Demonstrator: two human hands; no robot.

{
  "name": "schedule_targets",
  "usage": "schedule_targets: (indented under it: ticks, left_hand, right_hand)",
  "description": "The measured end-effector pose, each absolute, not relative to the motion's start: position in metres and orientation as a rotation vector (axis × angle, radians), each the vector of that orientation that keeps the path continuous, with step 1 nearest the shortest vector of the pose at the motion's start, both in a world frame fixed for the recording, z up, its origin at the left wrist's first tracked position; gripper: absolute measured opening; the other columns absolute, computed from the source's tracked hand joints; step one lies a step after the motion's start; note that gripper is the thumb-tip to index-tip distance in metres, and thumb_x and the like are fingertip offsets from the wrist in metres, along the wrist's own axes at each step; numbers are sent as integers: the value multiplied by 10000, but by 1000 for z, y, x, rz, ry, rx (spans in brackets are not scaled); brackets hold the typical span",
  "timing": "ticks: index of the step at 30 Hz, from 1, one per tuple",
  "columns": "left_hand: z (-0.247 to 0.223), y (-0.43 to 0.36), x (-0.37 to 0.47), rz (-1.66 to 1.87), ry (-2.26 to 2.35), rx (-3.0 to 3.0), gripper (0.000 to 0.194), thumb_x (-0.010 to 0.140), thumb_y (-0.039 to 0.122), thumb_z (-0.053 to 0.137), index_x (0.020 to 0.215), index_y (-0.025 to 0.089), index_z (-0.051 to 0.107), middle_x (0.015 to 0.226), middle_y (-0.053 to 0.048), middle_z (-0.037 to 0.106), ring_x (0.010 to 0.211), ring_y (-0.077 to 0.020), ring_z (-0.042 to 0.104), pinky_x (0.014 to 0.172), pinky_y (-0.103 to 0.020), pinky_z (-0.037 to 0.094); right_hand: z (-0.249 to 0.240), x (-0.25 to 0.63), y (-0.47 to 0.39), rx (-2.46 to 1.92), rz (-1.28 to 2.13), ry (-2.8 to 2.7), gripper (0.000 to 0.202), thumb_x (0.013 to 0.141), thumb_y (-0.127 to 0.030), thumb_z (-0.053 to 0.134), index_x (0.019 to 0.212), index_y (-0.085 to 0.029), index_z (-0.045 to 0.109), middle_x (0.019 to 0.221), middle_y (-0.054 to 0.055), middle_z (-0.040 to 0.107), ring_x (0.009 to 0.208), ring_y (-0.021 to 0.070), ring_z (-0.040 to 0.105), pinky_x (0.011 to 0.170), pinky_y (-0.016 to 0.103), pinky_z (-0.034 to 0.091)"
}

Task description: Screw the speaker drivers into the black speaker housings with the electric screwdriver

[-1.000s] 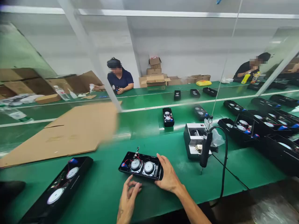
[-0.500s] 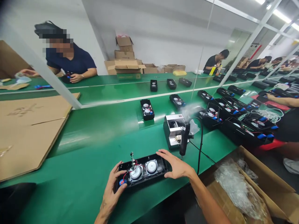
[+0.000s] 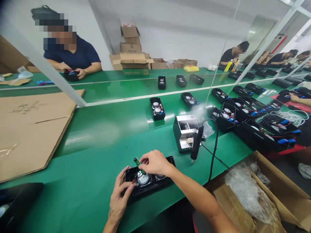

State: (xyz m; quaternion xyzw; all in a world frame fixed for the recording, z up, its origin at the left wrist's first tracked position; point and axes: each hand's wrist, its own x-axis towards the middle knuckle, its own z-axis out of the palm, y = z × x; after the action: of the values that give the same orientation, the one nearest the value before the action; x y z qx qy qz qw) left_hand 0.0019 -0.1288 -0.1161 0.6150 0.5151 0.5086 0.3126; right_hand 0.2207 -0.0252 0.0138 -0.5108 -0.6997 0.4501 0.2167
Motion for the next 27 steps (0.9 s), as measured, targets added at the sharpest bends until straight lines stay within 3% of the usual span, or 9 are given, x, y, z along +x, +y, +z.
schedule_targets:
  ticks: [4, 9, 11, 14, 18, 22, 27]
  left_hand:
    - [-110, -134, 8, 1280, 1506, 1587, 358, 1040, 458, 648, 783, 235, 760, 1592, -59, 559, 1494, -297, 574, 1315, -530, 403]
    - [-88, -137, 16, 1245, 1639, 1677, 233, 1056, 443, 606, 1182, 294, 733, 1539, -95, 597, 1418, -309, 626, 1194, -595, 545]
    - [-73, -139, 16, 1224, 1607, 1842, 195, 1066, 363, 588, 1196, 300, 720, 1612, -90, 541, 1487, -320, 570, 1195, -601, 542]
    - [-55, -140, 11, 1047, 1448, 2218, 174, 1020, 345, 676, 1174, 283, 727, 1706, -103, 437, 1624, -399, 387, 1200, -659, 520]
    - [-50, -133, 5, 850, 1282, 2616, 354, 924, 444, 810, 1206, 253, 714, 1663, -185, 479, 1651, -486, 283, 1210, -814, 405]
    - [-60, -127, 11, 857, 1299, 2660, 275, 911, 338, 806, 1155, 245, 721, 1575, -175, 593, 1658, -455, 285, 1289, -790, 291]
    - [-64, -129, 18, 914, 1253, 2627, 126, 935, 209, 728, 1057, 239, 736, 1460, -130, 698, 1676, -397, 278, 1344, -732, 222]
  right_hand:
    - [20, 248, -21, -1208, 1419, -1889, 129, 854, -138, 813, 960, -174, 877, 935, 50, 877, 874, 211, 797, 786, 262, 565]
    - [32, 284, -50, -981, 1346, -2054, 145, 919, -121, 802, 1020, -201, 868, 1038, 51, 877, 908, 196, 802, 818, 265, 577]
    - [31, 291, -68, -994, 1193, -2125, 170, 941, -109, 794, 1073, -203, 847, 1027, 47, 874, 897, 190, 802, 803, 263, 580]
    - [25, 294, -92, -968, 855, -2294, 171, 1016, -113, 704, 1120, -192, 815, 1019, 55, 867, 905, 196, 795, 838, 290, 581]
    - [20, 282, -108, -995, 466, -2647, 239, 1031, -75, 593, 1159, -178, 766, 989, 62, 831, 886, 216, 748, 755, 334, 526]
    - [16, 263, -108, -996, 370, -2848, 122, 1061, -120, 619, 1051, -161, 734, 921, 41, 801, 845, 207, 712, 719, 355, 480]
    - [15, 255, -105, -953, 474, -2929, 149, 1059, -89, 605, 1064, -150, 741, 985, 48, 803, 884, 188, 713, 690, 352, 442]
